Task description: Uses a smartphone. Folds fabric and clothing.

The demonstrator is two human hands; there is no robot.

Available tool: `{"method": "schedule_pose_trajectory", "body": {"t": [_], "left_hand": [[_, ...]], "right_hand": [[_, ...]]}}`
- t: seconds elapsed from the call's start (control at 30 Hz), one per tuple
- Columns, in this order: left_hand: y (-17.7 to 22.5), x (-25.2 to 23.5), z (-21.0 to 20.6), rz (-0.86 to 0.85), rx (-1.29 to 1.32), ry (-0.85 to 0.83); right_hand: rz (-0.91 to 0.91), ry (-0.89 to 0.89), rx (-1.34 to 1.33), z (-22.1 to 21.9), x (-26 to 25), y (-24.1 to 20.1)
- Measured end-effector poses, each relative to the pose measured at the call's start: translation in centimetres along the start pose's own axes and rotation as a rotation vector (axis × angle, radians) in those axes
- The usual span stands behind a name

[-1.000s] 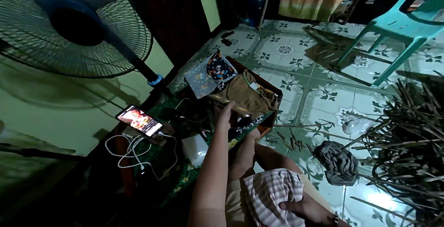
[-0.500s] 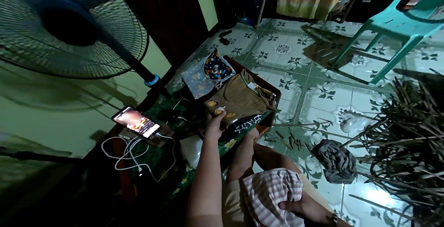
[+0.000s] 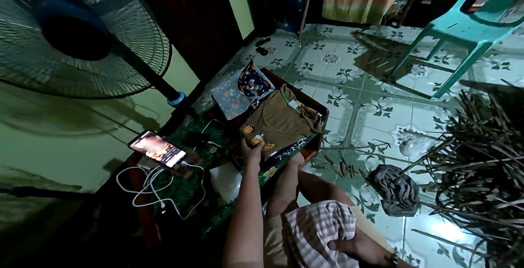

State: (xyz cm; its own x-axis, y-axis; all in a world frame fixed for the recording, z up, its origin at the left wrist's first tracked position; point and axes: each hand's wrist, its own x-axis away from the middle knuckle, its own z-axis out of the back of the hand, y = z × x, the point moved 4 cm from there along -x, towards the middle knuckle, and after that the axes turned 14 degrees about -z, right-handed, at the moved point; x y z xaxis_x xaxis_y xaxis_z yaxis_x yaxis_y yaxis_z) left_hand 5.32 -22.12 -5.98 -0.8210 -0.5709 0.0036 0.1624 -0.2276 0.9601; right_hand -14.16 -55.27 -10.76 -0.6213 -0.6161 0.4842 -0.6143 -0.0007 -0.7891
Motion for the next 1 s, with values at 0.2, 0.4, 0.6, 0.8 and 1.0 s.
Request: {"method": "schedule_pose_trajectory", "body": {"t": [0.2, 0.4, 0.6, 0.8, 1.0], "left_hand": [[-0.2, -0.4, 0.3, 0.013, -0.070, 0.071], [2.0, -0.7, -0.2, -0.023, -0.138, 0.050], [5.9, -0.7, -1.4, -0.076, -0.049, 0.036], [17.0, 6.2, 1.7, -0.373, 0.427, 0.090], [21.0, 16.4, 14.3, -0.727, 0.369, 0.133]], "right_hand": [[-0.012, -0.003, 0.005, -0.1, 0.0, -0.2], [-0.025, 0.010, 0.012, 0.0, 0.0, 0.0], [-0.037, 0.032, 0.008, -0.3, 0.0, -0.3], [-0.131, 0.175, 0.048, -1.0, 0.7, -1.0], [-0.078, 0.186, 0.070, -0.7, 0.7, -0.2]]}}
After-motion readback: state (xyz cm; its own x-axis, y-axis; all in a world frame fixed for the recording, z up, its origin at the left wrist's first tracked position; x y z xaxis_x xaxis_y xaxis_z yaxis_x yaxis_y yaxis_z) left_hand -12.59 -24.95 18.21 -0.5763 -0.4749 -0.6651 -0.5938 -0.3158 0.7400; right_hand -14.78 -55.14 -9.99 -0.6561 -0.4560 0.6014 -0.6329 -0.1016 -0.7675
